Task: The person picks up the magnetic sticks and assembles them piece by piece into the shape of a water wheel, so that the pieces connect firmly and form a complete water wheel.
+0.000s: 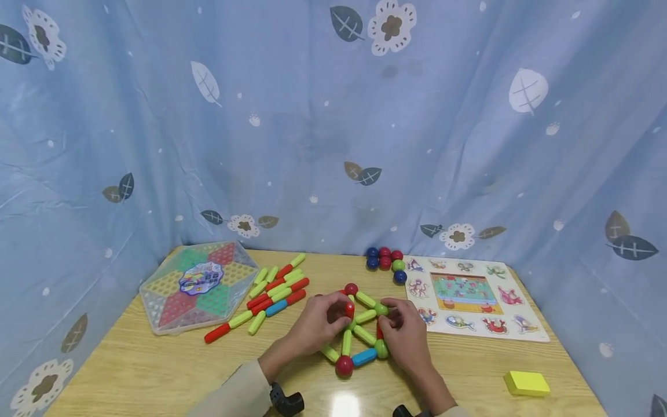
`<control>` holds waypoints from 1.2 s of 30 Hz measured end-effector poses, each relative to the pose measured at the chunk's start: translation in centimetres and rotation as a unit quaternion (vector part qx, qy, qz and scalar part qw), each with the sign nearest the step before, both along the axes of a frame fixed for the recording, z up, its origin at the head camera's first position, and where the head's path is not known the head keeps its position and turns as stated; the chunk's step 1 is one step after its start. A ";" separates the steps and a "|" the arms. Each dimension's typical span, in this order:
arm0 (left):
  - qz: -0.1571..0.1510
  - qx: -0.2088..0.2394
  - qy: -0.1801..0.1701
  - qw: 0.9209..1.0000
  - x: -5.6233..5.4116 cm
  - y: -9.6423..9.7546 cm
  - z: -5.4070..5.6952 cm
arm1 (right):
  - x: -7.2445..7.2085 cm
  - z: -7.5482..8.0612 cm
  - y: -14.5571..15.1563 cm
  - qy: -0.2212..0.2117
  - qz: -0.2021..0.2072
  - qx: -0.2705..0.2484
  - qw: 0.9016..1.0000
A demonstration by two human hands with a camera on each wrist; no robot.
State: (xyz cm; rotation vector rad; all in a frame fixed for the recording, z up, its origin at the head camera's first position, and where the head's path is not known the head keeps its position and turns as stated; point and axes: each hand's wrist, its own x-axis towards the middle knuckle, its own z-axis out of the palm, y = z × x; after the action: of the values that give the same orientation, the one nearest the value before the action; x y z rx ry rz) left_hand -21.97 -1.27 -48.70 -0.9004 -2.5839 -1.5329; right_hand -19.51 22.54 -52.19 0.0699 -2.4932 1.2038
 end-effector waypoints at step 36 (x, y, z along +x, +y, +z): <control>0.023 0.002 0.038 0.999 0.1 0.3 -1.0 | -4.0 7.2 0.9 -0.085 0.384 -0.124 0.911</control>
State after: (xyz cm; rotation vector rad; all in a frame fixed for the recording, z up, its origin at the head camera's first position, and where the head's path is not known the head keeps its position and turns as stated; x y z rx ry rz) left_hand -21.92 -0.94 -49.69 -0.8733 -2.5299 -1.4625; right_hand -23.49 23.40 -45.02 0.9967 -2.4948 1.8785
